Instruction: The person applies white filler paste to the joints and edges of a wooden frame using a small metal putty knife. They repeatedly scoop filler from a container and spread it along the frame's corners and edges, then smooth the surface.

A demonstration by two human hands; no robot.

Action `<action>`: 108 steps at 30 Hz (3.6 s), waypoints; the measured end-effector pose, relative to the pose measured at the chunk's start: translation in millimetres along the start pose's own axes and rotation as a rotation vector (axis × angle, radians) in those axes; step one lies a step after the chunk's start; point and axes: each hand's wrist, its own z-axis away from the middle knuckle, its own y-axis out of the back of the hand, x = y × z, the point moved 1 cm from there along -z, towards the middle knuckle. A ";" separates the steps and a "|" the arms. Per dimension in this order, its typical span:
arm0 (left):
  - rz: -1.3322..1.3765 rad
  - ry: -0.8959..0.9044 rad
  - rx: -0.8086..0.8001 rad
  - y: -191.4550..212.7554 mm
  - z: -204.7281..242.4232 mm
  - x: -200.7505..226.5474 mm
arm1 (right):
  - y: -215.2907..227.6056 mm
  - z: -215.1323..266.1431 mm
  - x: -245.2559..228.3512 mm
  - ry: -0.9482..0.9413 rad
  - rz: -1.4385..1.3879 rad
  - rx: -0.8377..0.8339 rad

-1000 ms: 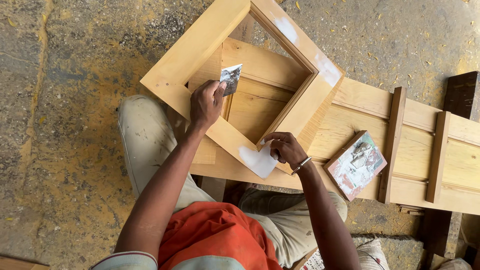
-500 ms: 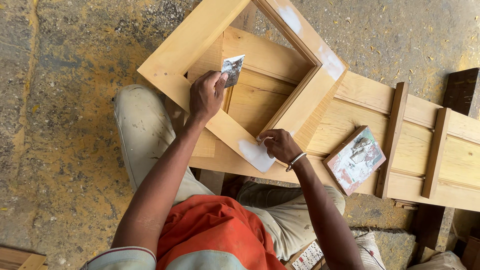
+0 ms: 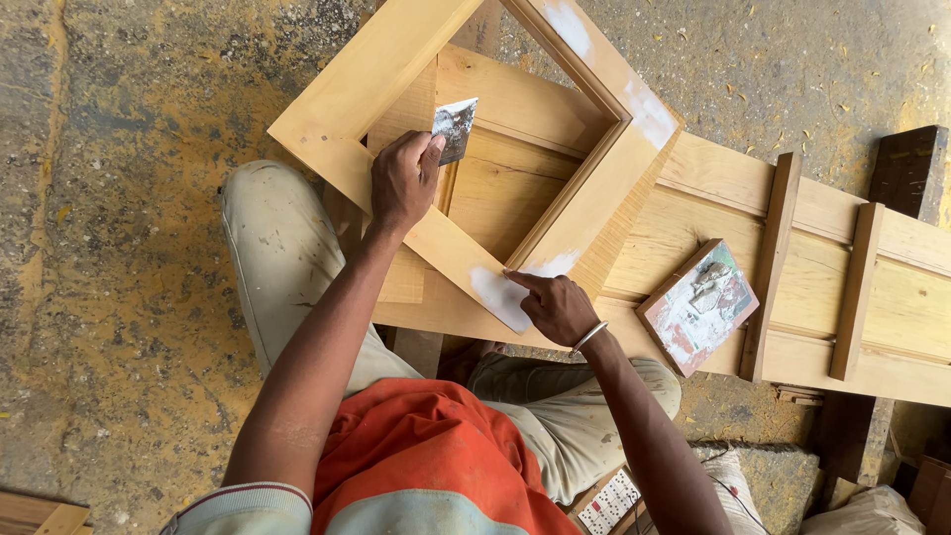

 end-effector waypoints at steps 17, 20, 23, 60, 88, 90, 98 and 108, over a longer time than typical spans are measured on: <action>-0.017 0.008 -0.013 -1.7 0.1 -1.0 | -18.2 -12.4 38.8 -0.275 -0.938 0.061; 0.000 0.008 -0.013 -0.1 1.2 0.1 | -22.4 -15.2 34.7 -0.205 -0.829 0.037; 0.007 -0.010 -0.001 0.2 0.2 1.5 | -21.6 -17.0 31.0 0.034 -0.406 0.133; -0.012 -0.043 0.012 -3.2 -1.1 -6.1 | -2.6 -36.7 28.5 -0.047 -0.044 -0.112; 0.008 -0.031 0.008 -1.3 -0.1 -5.4 | -14.3 0.6 -1.2 0.022 0.452 -0.089; 0.016 -0.030 0.005 -0.7 1.4 -5.8 | -19.3 3.8 2.0 0.076 0.503 -0.066; 0.017 -0.038 0.029 0.2 0.1 -2.5 | -1.1 -0.8 5.5 0.155 0.531 -0.100; -0.007 0.028 -0.021 -3.0 -0.7 -2.5 | 13.8 -14.3 -6.2 0.086 0.310 0.050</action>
